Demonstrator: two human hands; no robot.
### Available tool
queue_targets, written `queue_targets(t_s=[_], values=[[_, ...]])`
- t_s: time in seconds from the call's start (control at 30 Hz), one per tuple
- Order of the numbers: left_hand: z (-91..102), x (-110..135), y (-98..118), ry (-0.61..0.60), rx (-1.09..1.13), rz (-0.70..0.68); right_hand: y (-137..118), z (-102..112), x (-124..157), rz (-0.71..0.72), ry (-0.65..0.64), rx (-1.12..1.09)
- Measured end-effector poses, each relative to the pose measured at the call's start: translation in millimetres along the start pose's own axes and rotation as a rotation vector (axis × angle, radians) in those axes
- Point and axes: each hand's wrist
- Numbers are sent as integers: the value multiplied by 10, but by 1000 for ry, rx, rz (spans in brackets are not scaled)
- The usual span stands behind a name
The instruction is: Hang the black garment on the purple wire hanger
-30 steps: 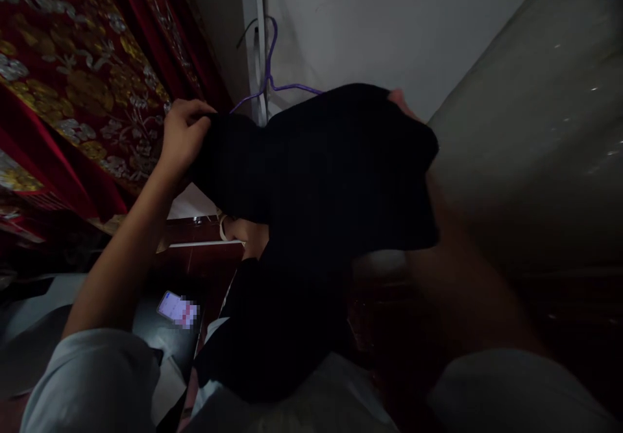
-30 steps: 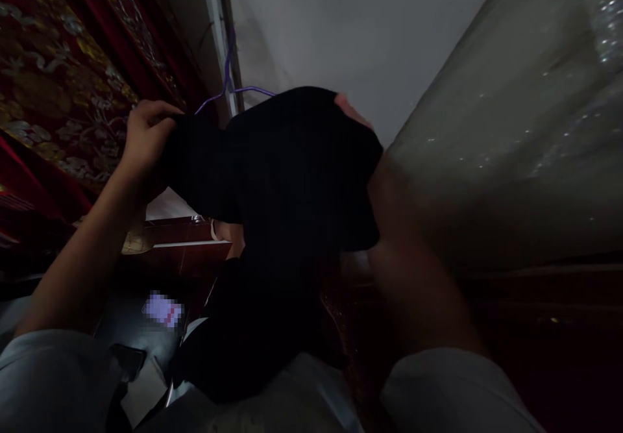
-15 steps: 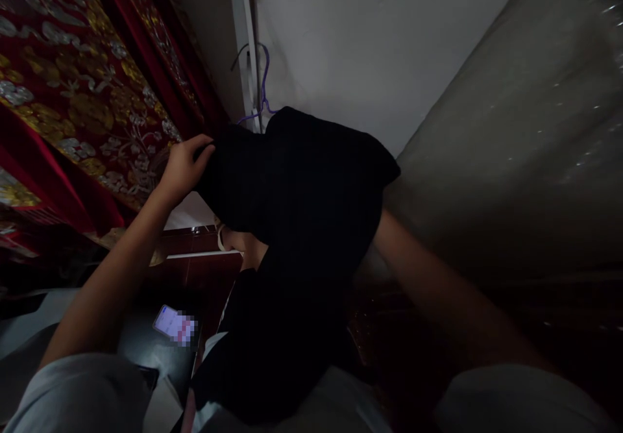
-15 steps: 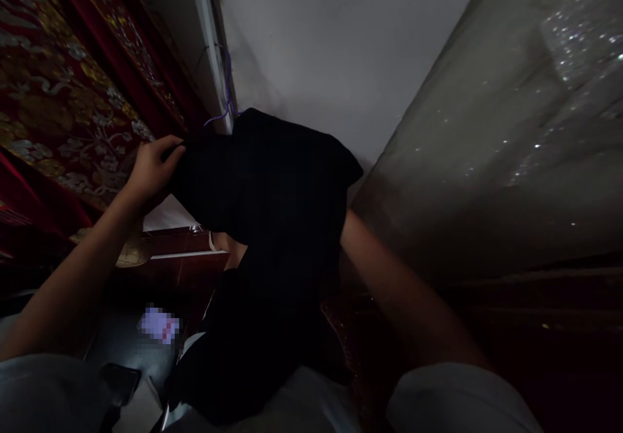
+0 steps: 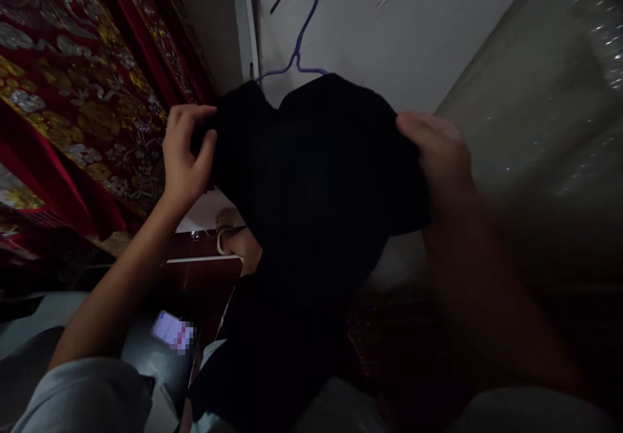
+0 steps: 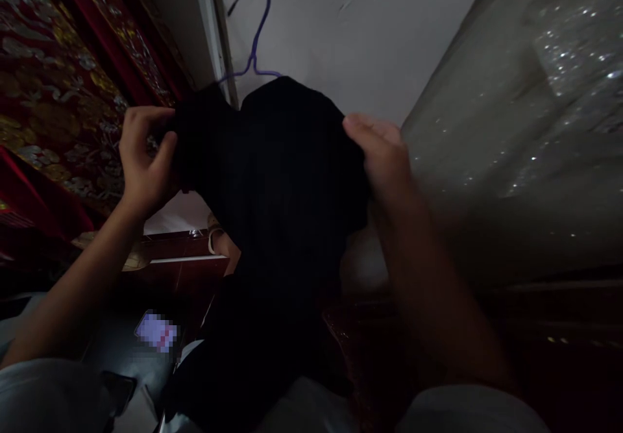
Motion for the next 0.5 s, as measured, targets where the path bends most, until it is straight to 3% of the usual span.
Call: queue_targets(t_s=[0.07,0.17,0.23,0.3,0.33,0.4,0.5], values=[[-56,42,240,-56,230,142,-92,-64,230,-3,-167,19],[-158,173,499,-150,576,463,-166,-267,670,-21,-649,182],[-193,309,578,-161,697,667,-144,-441,927,73,-972,332],[-155,467,585,-167,736,800,-47,-582,1075,147,-1207,479],[-101,544,570,-192,730,843,29,-625,1097,159,-1264,544],[70,672,524,-284,647,883,224,-653,1044,173,-1247,628],[411,761,476,-440,366,830,550,-587,811,269,-961,643]])
Point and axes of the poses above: each hand's wrist, its own x-axis away from the middle knuckle, its own z-axis out of the back of the hand, y = z × x, and after that the axes turned 6 degrees about x, right-handed
